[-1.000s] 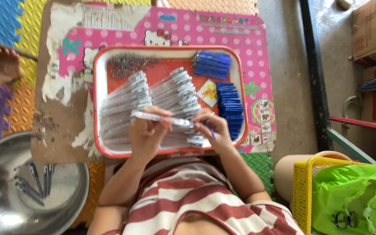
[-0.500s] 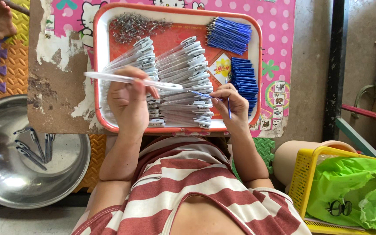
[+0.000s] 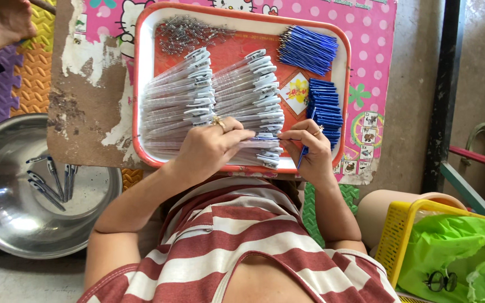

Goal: The person assembles pens by inserting ink cartridges and springs into pen barrels, then placing the finished pens into a metal bowl.

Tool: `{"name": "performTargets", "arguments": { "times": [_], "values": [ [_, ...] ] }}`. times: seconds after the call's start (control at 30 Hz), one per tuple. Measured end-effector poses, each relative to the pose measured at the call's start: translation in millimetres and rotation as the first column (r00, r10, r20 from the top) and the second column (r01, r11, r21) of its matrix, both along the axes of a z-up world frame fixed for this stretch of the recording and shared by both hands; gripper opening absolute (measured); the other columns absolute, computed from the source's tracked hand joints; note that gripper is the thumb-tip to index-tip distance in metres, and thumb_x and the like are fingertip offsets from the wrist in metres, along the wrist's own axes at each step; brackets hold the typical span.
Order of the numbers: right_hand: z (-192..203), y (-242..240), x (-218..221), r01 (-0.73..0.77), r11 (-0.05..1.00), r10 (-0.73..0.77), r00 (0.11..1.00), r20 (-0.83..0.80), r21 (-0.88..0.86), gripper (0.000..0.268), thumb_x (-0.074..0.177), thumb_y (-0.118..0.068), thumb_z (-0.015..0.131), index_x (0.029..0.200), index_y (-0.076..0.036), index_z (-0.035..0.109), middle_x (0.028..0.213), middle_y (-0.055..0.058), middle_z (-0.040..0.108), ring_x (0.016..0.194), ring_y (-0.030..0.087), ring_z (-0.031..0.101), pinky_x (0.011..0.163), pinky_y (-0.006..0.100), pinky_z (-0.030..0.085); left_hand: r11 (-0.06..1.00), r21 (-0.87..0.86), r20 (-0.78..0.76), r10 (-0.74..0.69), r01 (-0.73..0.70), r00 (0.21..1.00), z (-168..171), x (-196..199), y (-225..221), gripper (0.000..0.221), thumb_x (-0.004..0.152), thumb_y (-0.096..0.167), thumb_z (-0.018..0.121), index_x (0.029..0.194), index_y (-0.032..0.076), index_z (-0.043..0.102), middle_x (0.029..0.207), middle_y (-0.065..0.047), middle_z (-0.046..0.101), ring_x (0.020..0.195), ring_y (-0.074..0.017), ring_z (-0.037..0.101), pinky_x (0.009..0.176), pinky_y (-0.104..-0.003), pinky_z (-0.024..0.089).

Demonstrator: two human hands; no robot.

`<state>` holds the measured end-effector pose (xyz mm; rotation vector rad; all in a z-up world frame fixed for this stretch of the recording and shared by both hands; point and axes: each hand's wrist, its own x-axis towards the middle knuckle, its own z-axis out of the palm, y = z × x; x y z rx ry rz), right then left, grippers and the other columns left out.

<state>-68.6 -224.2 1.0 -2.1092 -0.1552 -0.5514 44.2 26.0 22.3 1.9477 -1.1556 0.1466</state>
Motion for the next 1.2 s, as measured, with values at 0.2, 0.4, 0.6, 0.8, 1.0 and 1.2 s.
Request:
{"name": "performTargets", "arguments": {
  "times": [0.2,0.4,0.6,0.8,1.0,1.2],
  "values": [
    [1,-8,-2,0.004,0.999,-0.005,1.0,-0.017,-0.051,0.01,0.096,-0.003,0.078,0.105,-0.007,0.081,0.091,0.013,0.067,0.079,0.029,0.069,0.075,0.038,0.056,0.946,0.264,0.465,0.044,-0.186,0.884,-20,62,6,0.01,0.096,0.021,0.069,0.089,0.028,0.067,0.081,0.007,0.059,0.06,-0.0139,0.064,0.052,-0.03,0.053],
    [9,-33,-11,0.149,0.978,-0.164,0.982,-0.095,-0.148,0.008,0.106,-0.005,0.071,0.114,-0.005,0.073,0.107,0.011,0.065,0.097,0.024,0.065,0.087,0.039,0.054,0.941,0.092,0.046,0.324,-0.327,0.945,-67,214,8,0.008,0.102,0.002,0.079,0.109,-0.002,0.078,0.101,-0.018,0.079,0.078,-0.0214,0.074,0.072,-0.025,0.065],
    [2,-84,24,0.206,0.951,-0.19,0.977,0.093,-0.232,0.011,0.104,0.005,0.074,0.109,-0.004,0.072,0.103,0.01,0.061,0.101,0.029,0.058,0.087,0.041,0.048,0.841,0.199,0.165,0.477,-0.503,0.863,-110,251,5,0.022,0.089,0.006,0.092,0.108,0.004,0.08,0.108,-0.017,0.073,0.088,-0.0278,0.076,0.074,-0.033,0.067],
    [-35,-152,113,0.232,0.927,-0.217,0.973,0.085,-0.295,0.022,0.103,0.015,0.074,0.104,-0.007,0.071,0.101,0.01,0.059,0.083,0.022,0.057,0.064,0.034,0.05,0.951,-0.156,-0.054,0.262,-0.267,0.964,-31,160,14,0.039,0.121,0.018,0.025,0.119,0.002,0.061,0.105,-0.011,0.062,0.09,-0.0236,0.052,0.091,-0.035,0.039],
    [-70,-184,162,0.263,0.881,-0.28,0.96,0.016,-0.393,0.012,0.1,0.001,0.08,0.107,-0.008,0.079,0.102,0.009,0.064,0.09,0.029,0.063,0.085,0.047,0.045,0.963,-0.212,-0.47,0.048,-0.166,0.882,-17,73,32,0.025,0.122,0.014,0.035,0.143,0.008,0.046,0.129,-0.02,0.062,0.076,-0.0175,0.058,0.061,-0.022,0.058],
    [-41,-157,156,0.312,0.846,-0.316,0.946,0.065,-0.432,0.015,0.106,-0.024,0.076,0.113,-0.012,0.082,0.11,0.01,0.062,0.103,0.033,0.055,0.083,0.052,0.038,0.907,-0.31,-0.643,0.022,-0.286,0.766,-12,34,31,0.018,0.119,0.014,0.055,0.136,0.015,0.06,0.096,0.002,0.07,0.05,-0.0009,0.035,0.038,-0.014,0.022]
  ]
}}
